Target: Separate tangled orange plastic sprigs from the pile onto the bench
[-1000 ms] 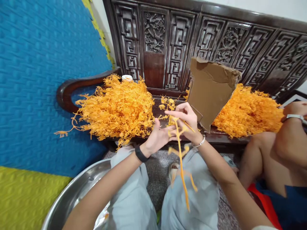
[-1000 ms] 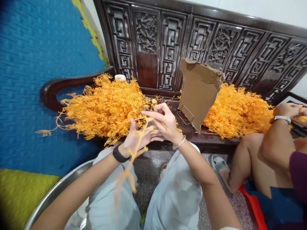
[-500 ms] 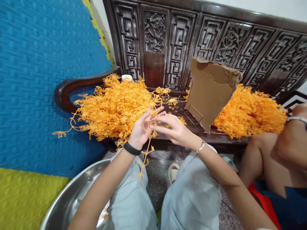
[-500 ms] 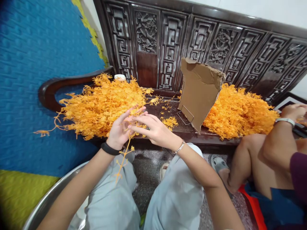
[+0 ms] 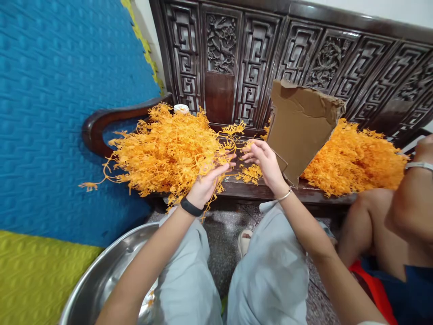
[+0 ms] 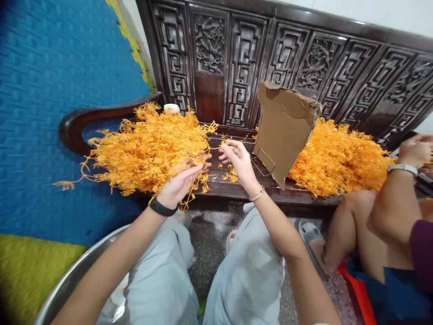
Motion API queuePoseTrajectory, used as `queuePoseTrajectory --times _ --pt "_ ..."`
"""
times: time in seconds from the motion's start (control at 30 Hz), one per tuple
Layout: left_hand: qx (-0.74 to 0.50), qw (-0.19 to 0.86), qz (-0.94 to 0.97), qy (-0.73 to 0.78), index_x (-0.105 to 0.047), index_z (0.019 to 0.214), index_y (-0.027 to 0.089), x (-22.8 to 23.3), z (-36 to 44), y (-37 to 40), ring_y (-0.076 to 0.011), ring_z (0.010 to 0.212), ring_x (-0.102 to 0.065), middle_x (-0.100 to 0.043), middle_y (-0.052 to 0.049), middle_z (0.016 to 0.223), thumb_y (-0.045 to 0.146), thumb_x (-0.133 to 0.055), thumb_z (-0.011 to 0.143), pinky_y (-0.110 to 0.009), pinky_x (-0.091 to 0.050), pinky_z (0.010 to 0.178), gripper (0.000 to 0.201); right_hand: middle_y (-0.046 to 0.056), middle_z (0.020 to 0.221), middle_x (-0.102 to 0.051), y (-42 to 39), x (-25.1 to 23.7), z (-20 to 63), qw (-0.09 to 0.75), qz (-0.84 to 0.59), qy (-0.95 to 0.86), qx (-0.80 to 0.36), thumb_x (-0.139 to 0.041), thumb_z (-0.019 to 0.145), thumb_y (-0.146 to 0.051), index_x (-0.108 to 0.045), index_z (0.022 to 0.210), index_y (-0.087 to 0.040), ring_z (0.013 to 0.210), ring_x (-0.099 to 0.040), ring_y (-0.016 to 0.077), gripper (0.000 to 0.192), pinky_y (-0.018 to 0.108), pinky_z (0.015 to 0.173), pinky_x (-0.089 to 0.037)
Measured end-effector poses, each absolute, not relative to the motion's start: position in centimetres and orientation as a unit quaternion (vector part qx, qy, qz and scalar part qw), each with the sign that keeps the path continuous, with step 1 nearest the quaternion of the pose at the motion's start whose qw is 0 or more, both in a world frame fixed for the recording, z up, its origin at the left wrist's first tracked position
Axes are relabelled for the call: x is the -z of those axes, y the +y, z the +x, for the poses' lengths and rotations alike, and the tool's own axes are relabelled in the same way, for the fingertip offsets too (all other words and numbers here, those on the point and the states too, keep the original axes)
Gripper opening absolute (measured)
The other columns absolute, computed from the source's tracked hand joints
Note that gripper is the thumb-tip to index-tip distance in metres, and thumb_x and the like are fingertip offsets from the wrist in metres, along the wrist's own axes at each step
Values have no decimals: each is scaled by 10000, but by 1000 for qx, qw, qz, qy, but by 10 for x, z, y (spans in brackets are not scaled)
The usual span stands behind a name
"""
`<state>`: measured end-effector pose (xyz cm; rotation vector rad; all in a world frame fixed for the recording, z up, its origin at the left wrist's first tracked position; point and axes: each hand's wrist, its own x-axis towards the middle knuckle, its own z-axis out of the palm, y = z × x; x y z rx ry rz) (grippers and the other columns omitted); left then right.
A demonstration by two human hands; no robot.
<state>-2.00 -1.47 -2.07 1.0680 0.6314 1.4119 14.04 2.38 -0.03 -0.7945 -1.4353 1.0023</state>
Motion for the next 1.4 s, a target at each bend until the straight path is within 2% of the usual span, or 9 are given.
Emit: queuePoseTrajectory --times 0.07,0.17,0.33,0.5,0.67,0.87,1.1,1.23,1.4 --pt "-602 597 453 274 -647 1059 196 21 -18 -16 -171 926 -626 -670 -37 1082 161 -660 685 -327 -410 920 376 5 716 -610 21 -4 141 570 -332 -594 -461 -632 740 -405 -580 846 -172 606 -589 92 262 246 631 -496" --pt "-587 623 431 285 -662 1026 181 22 -16 -19 -167 856 -637 -699 -34 987 160 -682 642 -325 -419 893 384 -11 624 -594 16 -9 141 579 -329 -600 -443 -699 689 -317 -600 695 -150 558 -560 79 194 229 597 -476" --pt "-542 691 414 238 -688 926 152 18 -28 -18 -205 836 -644 -707 -75 939 353 -711 612 -341 -458 819 373 -8 616 -617 15 -10 142 532 -321 -640 -452 -695 696 -291 -613 677 -151 554 -560 84 164 236 590 -464" --pt "-489 725 452 173 -674 952 124 11 -42 -17 -309 1007 -598 -673 -151 1038 646 -663 511 -421 -450 861 684 -8 633 -627 16 -14 148 535 -296 -606 -509 -680 712 -267 -623 702 -153 572 -571 83 128 231 613 -468" --pt "-523 693 435 239 -691 894 141 12 -36 -18 -225 899 -641 -706 -92 944 421 -688 644 -349 -450 870 375 -4 623 -624 13 -16 150 486 -284 -633 -531 -685 704 -271 -638 696 -149 574 -574 94 130 237 599 -473" --pt "-555 651 428 290 -694 860 168 16 -26 -21 -147 741 -634 -699 -22 832 253 -726 619 -277 -482 725 258 -8 655 -622 13 -11 146 430 -297 -690 -501 -685 706 -295 -637 718 -149 593 -566 87 155 234 616 -472" --pt "-593 627 391 321 -675 634 139 20 -18 -18 -95 592 -562 -621 17 586 259 -760 552 -247 -449 659 169 2 694 -625 9 -11 140 398 -295 -712 -497 -703 682 -327 -628 709 -144 655 -566 97 200 242 656 -452" --pt "-634 605 355 325 -672 654 135 19 -18 -16 -57 514 -504 -617 20 615 221 -742 574 -201 -389 520 136 3 703 -620 11 -10 139 430 -299 -711 -469 -718 665 -319 -630 692 -144 663 -556 95 198 241 661 -445" --pt "-610 640 367 290 -654 684 124 17 -21 -18 -19 411 -376 -567 23 575 167 -679 607 -187 -301 421 91 4 665 -618 14 -8 141 435 -307 -708 -464 -698 684 -346 -633 696 -147 635 -563 102 210 259 661 -459"
